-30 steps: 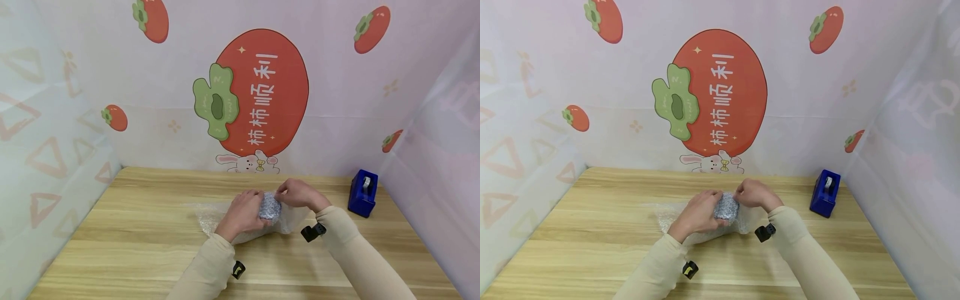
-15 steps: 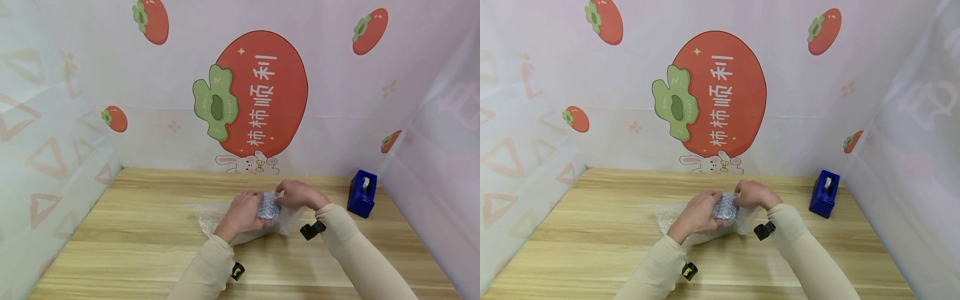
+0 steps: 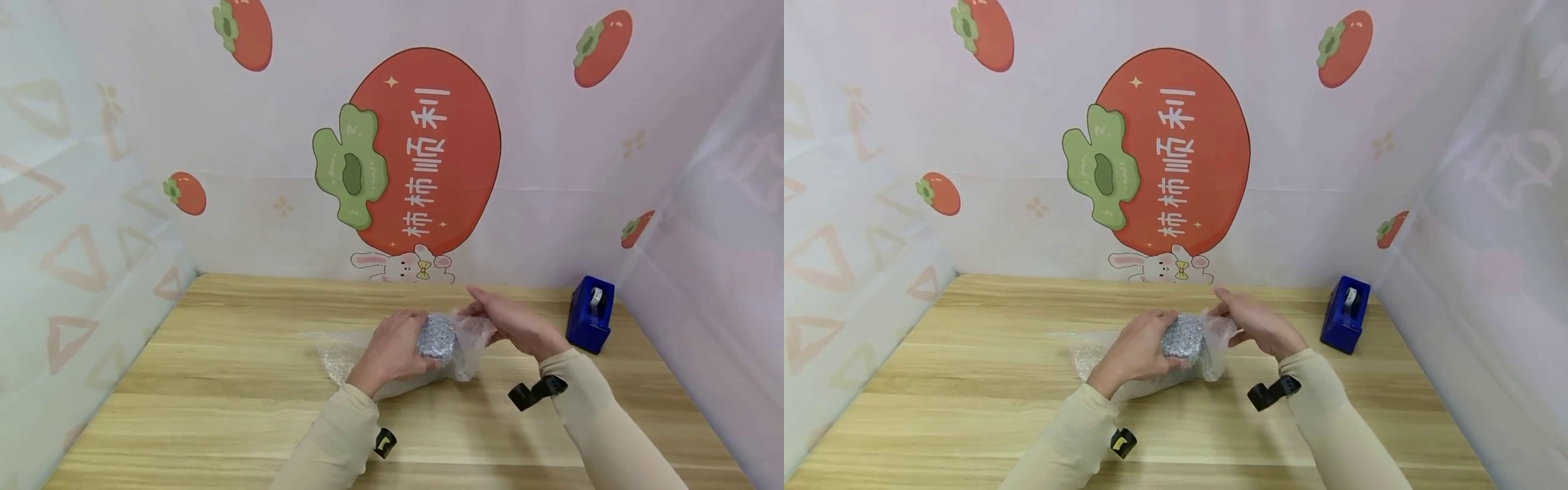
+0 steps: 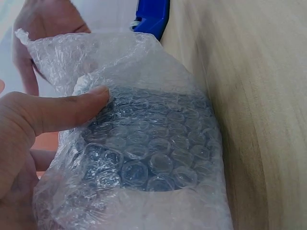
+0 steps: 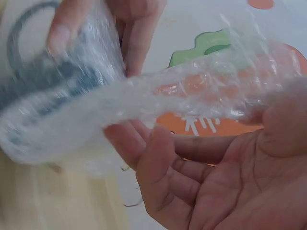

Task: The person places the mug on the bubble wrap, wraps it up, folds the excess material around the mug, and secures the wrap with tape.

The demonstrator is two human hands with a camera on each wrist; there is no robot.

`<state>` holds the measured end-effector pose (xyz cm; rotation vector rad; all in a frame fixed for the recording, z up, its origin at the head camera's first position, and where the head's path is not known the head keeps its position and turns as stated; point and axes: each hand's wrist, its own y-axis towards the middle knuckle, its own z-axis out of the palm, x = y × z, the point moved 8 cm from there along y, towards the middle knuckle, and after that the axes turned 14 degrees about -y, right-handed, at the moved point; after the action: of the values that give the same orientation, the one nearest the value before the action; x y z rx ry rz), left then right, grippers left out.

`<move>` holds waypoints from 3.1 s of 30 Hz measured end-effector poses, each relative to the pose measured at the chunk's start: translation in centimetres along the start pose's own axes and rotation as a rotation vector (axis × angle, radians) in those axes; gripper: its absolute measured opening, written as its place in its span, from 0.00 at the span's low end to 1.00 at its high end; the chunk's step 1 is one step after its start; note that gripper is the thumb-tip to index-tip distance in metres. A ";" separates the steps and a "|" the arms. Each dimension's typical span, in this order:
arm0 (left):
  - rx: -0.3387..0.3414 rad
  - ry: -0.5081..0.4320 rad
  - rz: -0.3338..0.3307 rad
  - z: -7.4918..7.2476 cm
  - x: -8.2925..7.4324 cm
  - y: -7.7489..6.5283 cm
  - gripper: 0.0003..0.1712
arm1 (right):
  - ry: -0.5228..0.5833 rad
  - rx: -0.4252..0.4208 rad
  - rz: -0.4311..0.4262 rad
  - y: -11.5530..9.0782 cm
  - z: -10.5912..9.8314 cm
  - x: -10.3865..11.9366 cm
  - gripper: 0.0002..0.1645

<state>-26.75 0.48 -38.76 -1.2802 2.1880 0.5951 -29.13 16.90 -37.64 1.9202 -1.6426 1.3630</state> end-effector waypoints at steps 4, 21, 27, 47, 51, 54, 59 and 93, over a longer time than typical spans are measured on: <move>-0.010 -0.006 0.007 0.0 0.0 -0.1 0.50 | 0.182 0.026 -0.062 -1.3 0.4 -0.6 0.48; -0.204 -0.132 -0.044 0.4 -0.1 -1.4 0.55 | -0.080 -0.433 -0.337 -3.1 2.8 -0.4 0.12; -0.279 -0.158 -0.051 0.6 -0.2 -1.9 0.51 | -0.065 -0.449 -0.348 -2.5 3.1 0.0 0.14; -0.509 -0.089 -0.035 1.0 -0.9 -2.6 0.48 | -0.582 -0.648 -0.527 -3.9 4.3 3.4 0.05; -0.502 -0.082 -0.021 1.1 -0.9 -2.7 0.47 | -0.643 -0.540 -0.543 -3.9 4.9 3.8 0.08; -0.486 -0.069 -0.011 1.2 -1.0 -2.7 0.48 | -0.627 -0.437 -0.524 -3.8 4.9 3.9 0.10; -0.453 -0.054 -0.009 1.5 -1.0 -2.8 0.51 | -0.512 -0.283 -0.463 -3.4 4.2 3.3 0.15; -0.204 -0.377 -0.054 0.9 0.6 -2.4 0.49 | -0.465 -0.238 -0.481 -0.5 2.3 2.3 0.08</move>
<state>-24.64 -0.44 -40.05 -1.2076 1.8139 0.9718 -27.84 13.96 -36.84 2.3842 -1.2989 0.5421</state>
